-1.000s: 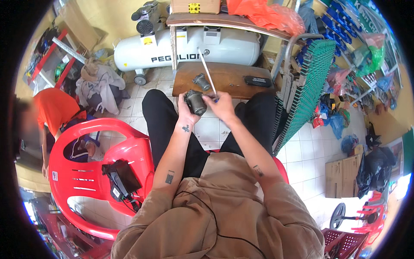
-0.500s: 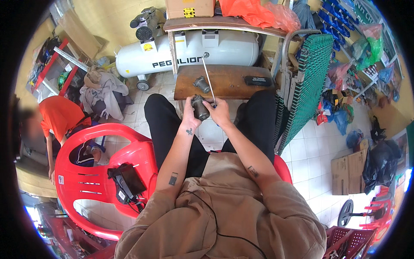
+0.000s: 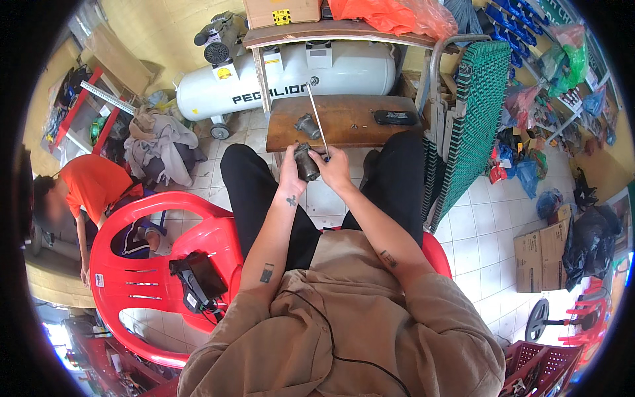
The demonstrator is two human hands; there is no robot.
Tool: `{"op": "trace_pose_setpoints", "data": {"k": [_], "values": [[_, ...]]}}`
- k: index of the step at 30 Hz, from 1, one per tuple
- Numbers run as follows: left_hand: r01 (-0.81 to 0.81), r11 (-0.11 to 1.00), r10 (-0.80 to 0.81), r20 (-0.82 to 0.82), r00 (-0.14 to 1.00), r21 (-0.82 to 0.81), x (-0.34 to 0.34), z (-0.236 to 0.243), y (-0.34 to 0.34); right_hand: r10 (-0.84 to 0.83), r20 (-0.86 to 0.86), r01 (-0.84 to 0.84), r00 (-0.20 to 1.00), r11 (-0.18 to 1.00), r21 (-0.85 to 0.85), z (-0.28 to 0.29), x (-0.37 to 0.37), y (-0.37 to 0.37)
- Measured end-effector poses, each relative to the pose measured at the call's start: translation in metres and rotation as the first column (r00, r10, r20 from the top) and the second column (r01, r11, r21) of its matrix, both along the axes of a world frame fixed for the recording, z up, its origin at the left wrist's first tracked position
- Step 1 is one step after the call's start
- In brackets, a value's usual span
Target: The person holds a metal engine component and uses a screwdriver to manipulate parts of it while sitting.
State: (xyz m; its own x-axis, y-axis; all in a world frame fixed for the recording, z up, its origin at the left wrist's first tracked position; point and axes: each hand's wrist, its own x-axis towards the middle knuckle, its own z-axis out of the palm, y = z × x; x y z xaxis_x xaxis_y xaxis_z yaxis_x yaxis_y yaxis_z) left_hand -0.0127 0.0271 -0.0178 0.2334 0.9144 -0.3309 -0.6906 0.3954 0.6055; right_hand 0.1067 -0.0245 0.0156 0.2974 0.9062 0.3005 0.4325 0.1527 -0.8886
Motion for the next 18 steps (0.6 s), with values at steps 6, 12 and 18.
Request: {"op": "trace_pose_setpoints", "data": {"k": [6,12,18], "values": [[-0.015,1.000,0.015,-0.004,1.000,0.027,0.004,0.006,-0.004,-0.031,0.043,0.030,0.999,0.999,0.035,-0.008,0.003,0.004],[-0.072,0.996,0.076,-0.067,0.995,0.061,0.004,0.007,-0.006,-0.046,-0.014,0.046,0.999,0.999,0.013,-0.004,-0.001,0.001],[-0.099,0.992,0.106,-0.094,0.990,0.074,0.006,0.007,-0.004,-0.076,0.039,0.073,0.996,0.995,0.068,0.006,-0.003,-0.006]]}}
